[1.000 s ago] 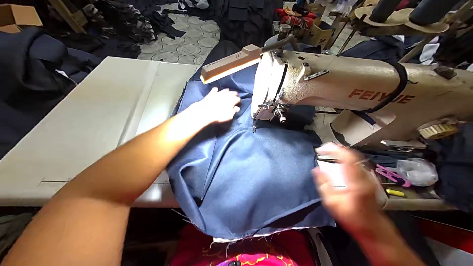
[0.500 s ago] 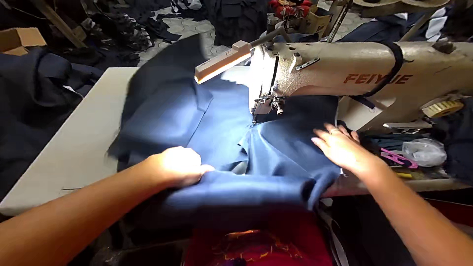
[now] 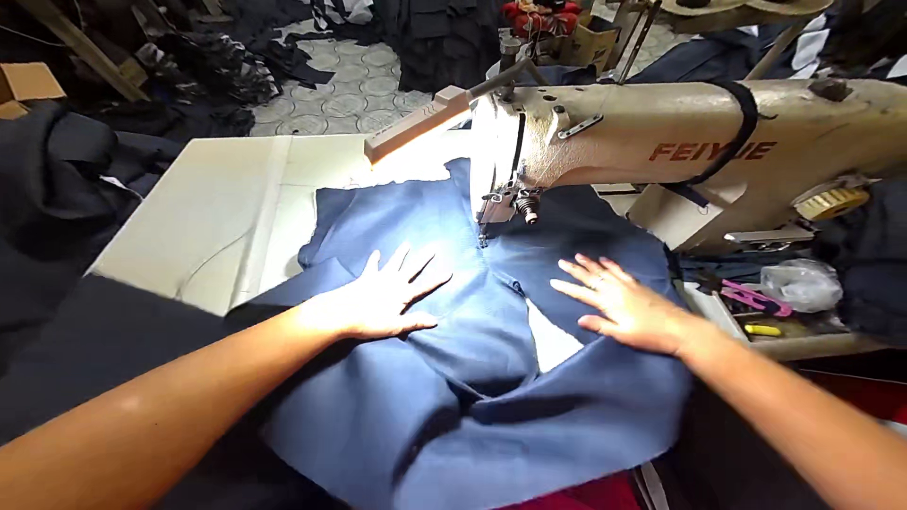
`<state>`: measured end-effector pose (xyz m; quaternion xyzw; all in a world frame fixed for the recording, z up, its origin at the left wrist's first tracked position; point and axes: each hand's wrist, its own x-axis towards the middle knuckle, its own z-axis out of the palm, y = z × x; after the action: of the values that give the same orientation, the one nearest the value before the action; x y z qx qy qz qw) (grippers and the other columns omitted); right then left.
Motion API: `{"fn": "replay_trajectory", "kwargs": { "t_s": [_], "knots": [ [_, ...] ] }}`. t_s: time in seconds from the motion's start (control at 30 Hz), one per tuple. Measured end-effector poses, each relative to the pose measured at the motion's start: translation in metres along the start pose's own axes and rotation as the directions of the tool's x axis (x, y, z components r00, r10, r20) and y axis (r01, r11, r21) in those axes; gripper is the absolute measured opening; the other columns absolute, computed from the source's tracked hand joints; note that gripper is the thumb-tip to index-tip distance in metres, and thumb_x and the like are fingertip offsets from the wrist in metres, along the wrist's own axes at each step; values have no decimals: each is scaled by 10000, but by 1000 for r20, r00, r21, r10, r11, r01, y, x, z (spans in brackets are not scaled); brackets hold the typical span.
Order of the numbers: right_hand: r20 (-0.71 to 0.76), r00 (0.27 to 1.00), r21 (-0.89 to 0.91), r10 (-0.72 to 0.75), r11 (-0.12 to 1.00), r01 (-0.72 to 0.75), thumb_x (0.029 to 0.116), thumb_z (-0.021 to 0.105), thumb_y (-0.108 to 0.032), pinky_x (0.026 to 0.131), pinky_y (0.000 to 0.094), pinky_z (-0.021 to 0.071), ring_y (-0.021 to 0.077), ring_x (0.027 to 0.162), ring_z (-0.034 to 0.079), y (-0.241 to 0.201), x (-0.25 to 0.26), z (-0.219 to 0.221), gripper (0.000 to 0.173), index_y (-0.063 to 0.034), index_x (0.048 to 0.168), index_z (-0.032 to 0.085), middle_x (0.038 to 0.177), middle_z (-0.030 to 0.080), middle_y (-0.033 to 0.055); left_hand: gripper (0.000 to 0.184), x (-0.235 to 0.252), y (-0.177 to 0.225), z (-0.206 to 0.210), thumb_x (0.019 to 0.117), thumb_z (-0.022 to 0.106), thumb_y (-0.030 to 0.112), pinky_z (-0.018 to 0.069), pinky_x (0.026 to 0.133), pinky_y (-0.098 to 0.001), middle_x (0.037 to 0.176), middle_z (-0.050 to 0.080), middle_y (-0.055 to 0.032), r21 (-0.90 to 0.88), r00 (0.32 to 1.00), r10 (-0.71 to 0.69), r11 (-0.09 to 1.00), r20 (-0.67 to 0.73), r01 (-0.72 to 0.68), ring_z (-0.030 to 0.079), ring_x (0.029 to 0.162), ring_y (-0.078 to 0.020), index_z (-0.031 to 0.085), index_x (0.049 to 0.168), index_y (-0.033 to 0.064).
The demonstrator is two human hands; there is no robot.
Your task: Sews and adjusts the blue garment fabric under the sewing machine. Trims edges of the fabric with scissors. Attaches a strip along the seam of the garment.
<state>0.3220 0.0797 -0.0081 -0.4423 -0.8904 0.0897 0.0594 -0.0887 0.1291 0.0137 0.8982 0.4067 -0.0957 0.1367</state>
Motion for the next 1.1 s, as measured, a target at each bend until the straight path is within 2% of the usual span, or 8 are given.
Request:
{"fn": "replay_trajectory", "kwargs": {
  "t_s": [0.07, 0.13, 0.2, 0.27, 0.37, 0.47, 0.6, 1.1],
  "knots": [
    [109, 993, 90, -41, 995, 32, 987, 547, -426, 1185, 591, 325, 325, 1455, 451, 15, 5, -33, 514, -139, 1401, 650, 1535, 528, 117, 815, 1, 7, -13, 946, 522, 693, 105, 1117, -823, 1745, 46, -42, -21, 997, -39, 999, 63, 40, -11, 1582, -430, 207, 1641, 406],
    [75, 995, 130, -63, 990, 53, 989, 604, -253, 944, 469, 557, 229, 1058, 705, 2, 28, -60, 262, -71, 1043, 785, 1095, 748, 90, 732, 7, 24, -26, 949, 641, 551, 216, 1098, -794, 1720, 181, -60, -24, 993, -104, 994, 63, 106, 138, 1561, -443, 363, 1596, 353],
    [-70, 994, 134, -90, 986, 99, 989, 559, -130, 799, 455, 575, 224, 852, 712, -18, 58, -63, 240, -35, 914, 766, 881, 736, 98, 480, 17, 52, -22, 961, 655, 350, 355, 1024, -717, 1576, 440, -142, -68, 978, -123, 991, -166, 113, 382, 1444, -430, 617, 1390, 138],
    [-228, 966, 134, -120, 979, 153, 993, 536, -52, 922, 499, 562, 317, 998, 721, -32, 90, -45, 235, 21, 1026, 757, 1049, 744, 182, 456, 34, 82, -1, 1007, 543, 318, 358, 1079, -684, 1543, 471, -182, -158, 911, -179, 979, -372, 128, 415, 1436, -407, 613, 1356, 34],
    [-263, 959, 102, -102, 986, 133, 991, 559, -43, 1088, 486, 481, 341, 1227, 638, -43, 114, -10, 278, 21, 1216, 709, 1272, 680, 204, 597, 46, 96, 25, 1060, 401, 451, 178, 1147, -731, 1678, 297, -96, -219, 925, -215, 964, -312, 150, 212, 1555, -375, 428, 1564, 133],
    [-227, 974, 25, -14, 999, 20, 1025, 526, -147, 1122, 544, 424, 348, 1324, 562, -48, 101, 22, 359, -51, 1341, 664, 1373, 617, 188, 608, 41, 61, 36, 1061, 335, 496, 112, 1164, -750, 1671, 339, -30, -141, 937, -28, 990, -347, -23, 199, 1575, -318, 428, 1577, 187],
    [-243, 968, 24, 69, 998, -65, 1052, 479, -199, 1118, 576, 393, 353, 1340, 549, -61, 85, 29, 380, -93, 1367, 662, 1387, 617, 181, 575, 35, 32, 33, 1065, 335, 496, 75, 1158, -781, 1658, 365, 27, -95, 935, 110, 984, -338, -150, 192, 1582, -278, 440, 1574, 250],
    [-234, 970, 43, 71, 997, -62, 1050, 476, -215, 1148, 562, 366, 345, 1380, 511, -55, 87, 29, 396, -132, 1395, 652, 1432, 592, 161, 593, 36, 36, 29, 1051, 342, 535, 59, 1148, -788, 1663, 352, 40, -93, 949, 85, 989, -304, -118, 174, 1586, -273, 442, 1570, 267]
  ]
}}
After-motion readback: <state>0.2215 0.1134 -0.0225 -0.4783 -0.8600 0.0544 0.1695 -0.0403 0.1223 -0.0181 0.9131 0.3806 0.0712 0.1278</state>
